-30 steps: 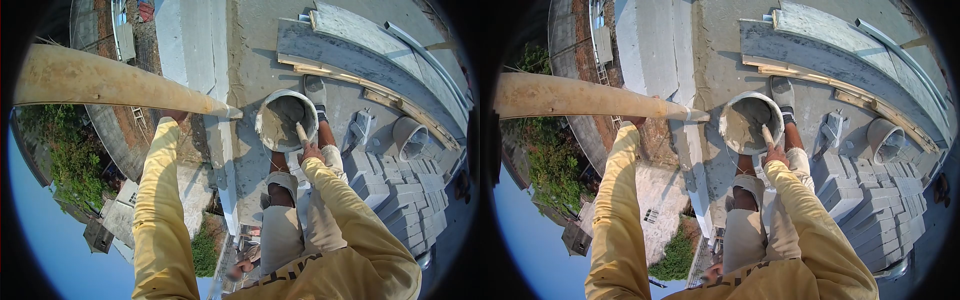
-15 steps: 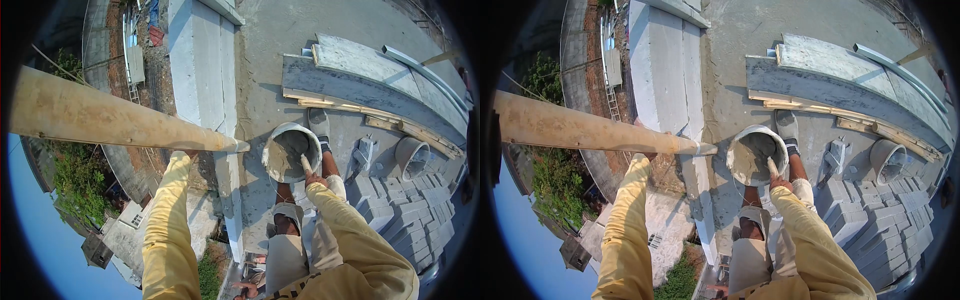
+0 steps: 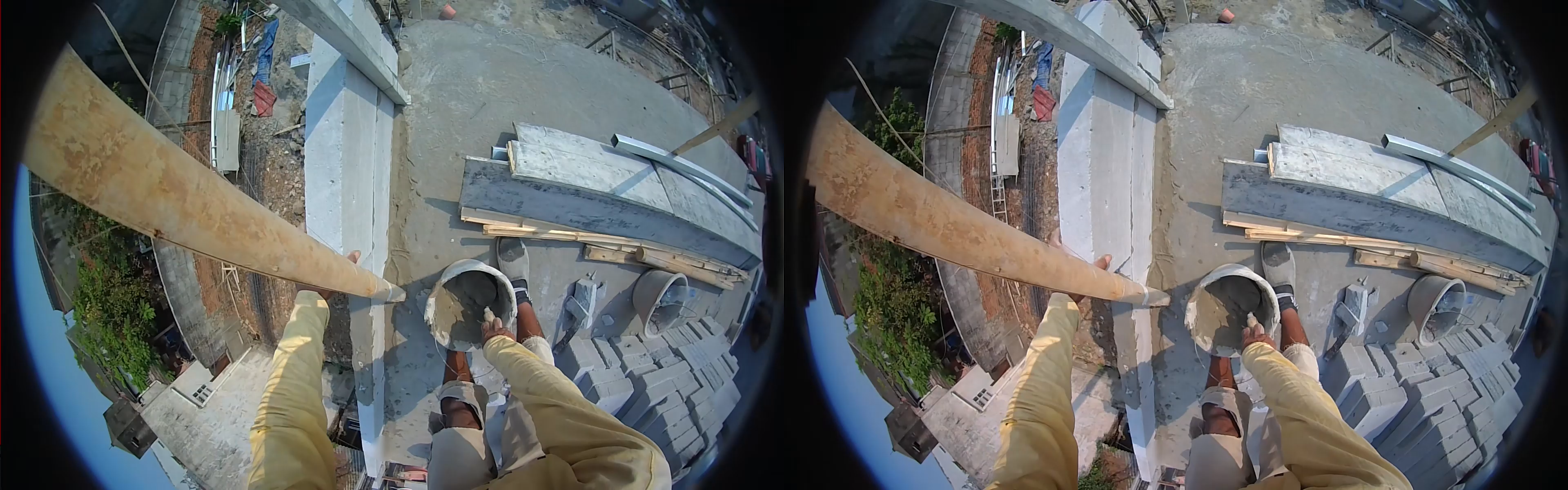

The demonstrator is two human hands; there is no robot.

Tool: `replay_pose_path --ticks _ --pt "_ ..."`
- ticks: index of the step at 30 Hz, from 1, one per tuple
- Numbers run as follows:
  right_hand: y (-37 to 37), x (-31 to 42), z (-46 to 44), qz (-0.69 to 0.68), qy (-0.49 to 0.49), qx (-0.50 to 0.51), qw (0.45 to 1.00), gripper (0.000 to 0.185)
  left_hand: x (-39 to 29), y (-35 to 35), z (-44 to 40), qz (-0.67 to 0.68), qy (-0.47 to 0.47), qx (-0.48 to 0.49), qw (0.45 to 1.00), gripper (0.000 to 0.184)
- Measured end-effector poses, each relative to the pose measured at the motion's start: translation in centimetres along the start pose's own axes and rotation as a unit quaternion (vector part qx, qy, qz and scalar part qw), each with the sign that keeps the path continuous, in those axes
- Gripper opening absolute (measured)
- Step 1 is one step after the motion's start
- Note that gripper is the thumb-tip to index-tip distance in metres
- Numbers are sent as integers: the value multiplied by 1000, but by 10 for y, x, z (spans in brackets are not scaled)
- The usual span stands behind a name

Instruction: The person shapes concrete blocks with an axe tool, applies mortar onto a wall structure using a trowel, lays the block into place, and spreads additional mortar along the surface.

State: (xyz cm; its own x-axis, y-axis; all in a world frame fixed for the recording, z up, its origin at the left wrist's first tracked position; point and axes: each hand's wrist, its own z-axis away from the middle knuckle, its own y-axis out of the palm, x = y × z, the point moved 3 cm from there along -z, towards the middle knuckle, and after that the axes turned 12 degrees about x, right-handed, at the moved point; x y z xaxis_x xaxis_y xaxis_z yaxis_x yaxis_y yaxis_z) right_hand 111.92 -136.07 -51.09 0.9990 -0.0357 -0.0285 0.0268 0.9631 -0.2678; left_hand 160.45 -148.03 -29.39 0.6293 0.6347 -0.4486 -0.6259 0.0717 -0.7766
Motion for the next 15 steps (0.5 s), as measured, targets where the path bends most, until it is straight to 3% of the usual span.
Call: replay_pose_path --ticks 4,6,8,9,11,15 --pt "-20 13 15 17 16 31 999 36 -3 1 -36 2 11 -103 995 104" --pt "-33 21 22 10 8 37 999 34 7 5 -45 -26 -48 -72 996 101" --pt "-60 36 51 -32 22 73 997 42 -1 2 -43 67 -4 -49 997 98" --pt "-60 37 48 -18 21 45 999 43 -7 -2 -42 113 19 -37 993 96" --pt "-47 33 43 13 19 -7 1000 44 -20 -7 -36 93 -62 -4 994 98" --pt "-43 28 39 -19 -17 23 999 43 17 10 -40 -6 -48 4 999 100"
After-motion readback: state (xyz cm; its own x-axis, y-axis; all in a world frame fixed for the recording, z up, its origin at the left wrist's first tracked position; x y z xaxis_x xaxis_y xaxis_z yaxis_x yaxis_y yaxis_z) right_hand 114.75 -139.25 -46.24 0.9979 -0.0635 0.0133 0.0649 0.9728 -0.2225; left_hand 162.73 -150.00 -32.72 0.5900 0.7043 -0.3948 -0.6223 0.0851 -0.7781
